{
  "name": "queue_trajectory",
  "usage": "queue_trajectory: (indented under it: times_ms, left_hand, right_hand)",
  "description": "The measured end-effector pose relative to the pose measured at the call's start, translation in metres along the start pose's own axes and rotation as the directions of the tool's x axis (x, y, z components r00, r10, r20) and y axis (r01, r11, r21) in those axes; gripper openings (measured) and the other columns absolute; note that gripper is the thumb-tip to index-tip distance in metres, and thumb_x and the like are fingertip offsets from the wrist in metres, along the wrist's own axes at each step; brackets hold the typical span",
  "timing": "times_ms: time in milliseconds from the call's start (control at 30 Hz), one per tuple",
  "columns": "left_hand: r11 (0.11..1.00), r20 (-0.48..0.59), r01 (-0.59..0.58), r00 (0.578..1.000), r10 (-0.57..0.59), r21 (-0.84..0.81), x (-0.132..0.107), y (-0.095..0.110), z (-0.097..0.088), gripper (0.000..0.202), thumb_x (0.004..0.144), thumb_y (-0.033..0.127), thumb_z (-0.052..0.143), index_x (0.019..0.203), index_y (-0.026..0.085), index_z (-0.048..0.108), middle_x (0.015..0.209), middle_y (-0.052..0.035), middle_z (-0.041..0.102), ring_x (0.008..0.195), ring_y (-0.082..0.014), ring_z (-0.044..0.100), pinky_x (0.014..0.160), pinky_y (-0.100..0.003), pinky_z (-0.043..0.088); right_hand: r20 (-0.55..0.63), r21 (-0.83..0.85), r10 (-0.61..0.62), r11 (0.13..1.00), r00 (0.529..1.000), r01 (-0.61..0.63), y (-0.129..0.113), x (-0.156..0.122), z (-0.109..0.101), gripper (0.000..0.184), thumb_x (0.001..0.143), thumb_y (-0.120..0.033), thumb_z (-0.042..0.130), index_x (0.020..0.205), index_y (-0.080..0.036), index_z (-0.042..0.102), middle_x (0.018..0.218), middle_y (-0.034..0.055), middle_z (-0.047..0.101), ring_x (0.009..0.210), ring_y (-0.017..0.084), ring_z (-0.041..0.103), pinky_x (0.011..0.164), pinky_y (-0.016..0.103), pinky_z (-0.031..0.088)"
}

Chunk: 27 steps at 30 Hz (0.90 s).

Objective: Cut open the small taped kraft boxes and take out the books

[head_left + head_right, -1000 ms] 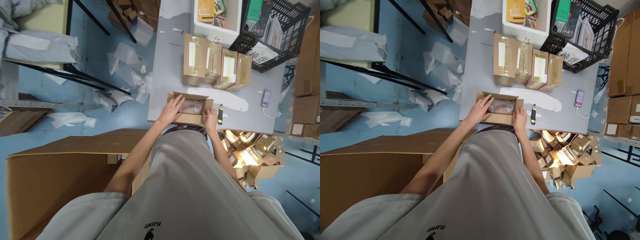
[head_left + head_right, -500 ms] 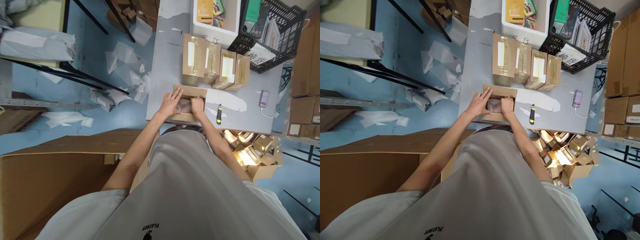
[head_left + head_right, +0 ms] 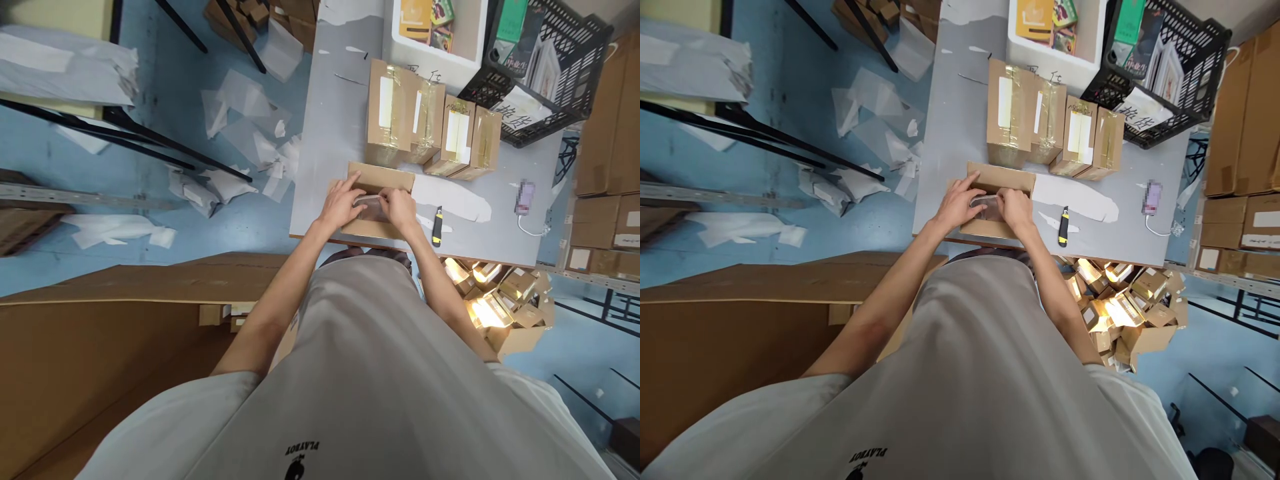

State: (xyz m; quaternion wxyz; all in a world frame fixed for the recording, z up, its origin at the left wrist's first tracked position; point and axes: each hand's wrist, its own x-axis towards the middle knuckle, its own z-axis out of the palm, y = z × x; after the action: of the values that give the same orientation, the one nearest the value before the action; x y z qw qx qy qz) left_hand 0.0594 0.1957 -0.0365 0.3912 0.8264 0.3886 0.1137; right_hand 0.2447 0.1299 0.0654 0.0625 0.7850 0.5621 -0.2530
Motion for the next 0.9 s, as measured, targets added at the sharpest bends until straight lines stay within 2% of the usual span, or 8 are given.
queue_trajectory:
  times_ms: [167,300,533,667,800,867,900]
  left_hand:
    - [0.994,0.043,0.035,0.998,-0.040,0.108,-0.001,0.011,0.003,0.030,0.099,0.035,0.079,0.123,0.022,0.090,0.194,-0.0109,0.032,0.158,-0.0495,0.052,0.126,-0.067,0.044]
    - [0.984,0.062,0.045,0.997,-0.056,0.171,-0.005,0.019,0.004,0.028,0.101,0.025,0.069,0.117,0.021,0.092,0.194,-0.0078,0.034,0.157,-0.0478,0.050,0.123,-0.067,0.044]
    - [0.958,0.145,0.035,0.986,-0.079,0.285,0.003,0.030,0.011,0.032,0.097,0.025,0.075,0.122,0.017,0.092,0.197,-0.0089,0.023,0.158,-0.0496,0.045,0.127,-0.069,0.039]
    - [0.938,0.155,0.040,0.983,-0.099,0.345,0.010,0.036,0.012,0.039,0.095,0.016,0.065,0.124,0.011,0.091,0.196,-0.0107,0.026,0.159,-0.0472,0.044,0.126,-0.067,0.041]
    - [0.938,0.174,-0.031,0.984,-0.032,0.346,0.007,0.038,0.008,0.039,0.092,0.015,0.068,0.123,0.012,0.092,0.195,-0.0113,0.030,0.157,-0.0478,0.048,0.122,-0.066,0.048]
    - [0.951,0.155,-0.060,0.988,0.013,0.302,0.004,0.039,0.004,0.036,0.093,0.020,0.072,0.122,0.014,0.093,0.192,-0.0129,0.038,0.156,-0.0479,0.050,0.122,-0.064,0.050]
    - [0.959,0.137,-0.069,0.990,0.032,0.274,0.002,0.041,0.000,0.035,0.092,0.022,0.074,0.121,0.015,0.093,0.187,-0.0151,0.046,0.155,-0.0476,0.053,0.123,-0.063,0.051]
  right_hand:
    - [-0.013,0.036,-0.040,0.999,0.999,0.040,-0.005,-0.021,-0.007,0.036,0.115,-0.026,0.057,0.137,-0.026,0.085,0.130,0.0109,0.089,0.125,0.033,0.081,0.103,0.038,0.057]
    - [-0.022,0.077,-0.010,0.997,1.000,0.012,-0.007,-0.033,-0.007,0.034,0.116,-0.029,0.059,0.135,-0.027,0.086,0.124,0.0100,0.090,0.122,0.033,0.082,0.099,0.036,0.056]
    - [-0.029,0.109,0.060,0.992,0.998,-0.057,-0.005,-0.038,-0.002,0.034,0.116,-0.030,0.057,0.133,-0.028,0.087,0.122,0.0103,0.091,0.119,0.033,0.082,0.092,0.035,0.054]
    - [-0.047,0.110,0.076,0.991,0.996,-0.070,-0.005,-0.042,-0.002,0.034,0.116,-0.031,0.058,0.131,-0.029,0.088,0.120,0.0102,0.091,0.118,0.033,0.082,0.090,0.034,0.052]
    - [-0.083,0.149,0.095,0.985,0.992,-0.082,-0.002,-0.048,-0.005,0.034,0.116,-0.031,0.057,0.130,-0.028,0.087,0.116,0.0086,0.090,0.113,0.032,0.082,0.088,0.034,0.051]
    - [-0.129,0.185,0.091,0.981,0.987,-0.066,0.002,-0.052,-0.008,0.034,0.115,-0.030,0.057,0.130,-0.028,0.087,0.115,0.0076,0.089,0.111,0.030,0.081,0.088,0.033,0.051]
    - [-0.161,0.206,0.085,0.977,0.983,-0.051,0.006,-0.054,-0.010,0.034,0.114,-0.029,0.057,0.130,-0.027,0.087,0.114,0.0074,0.088,0.109,0.029,0.080,0.089,0.033,0.051]
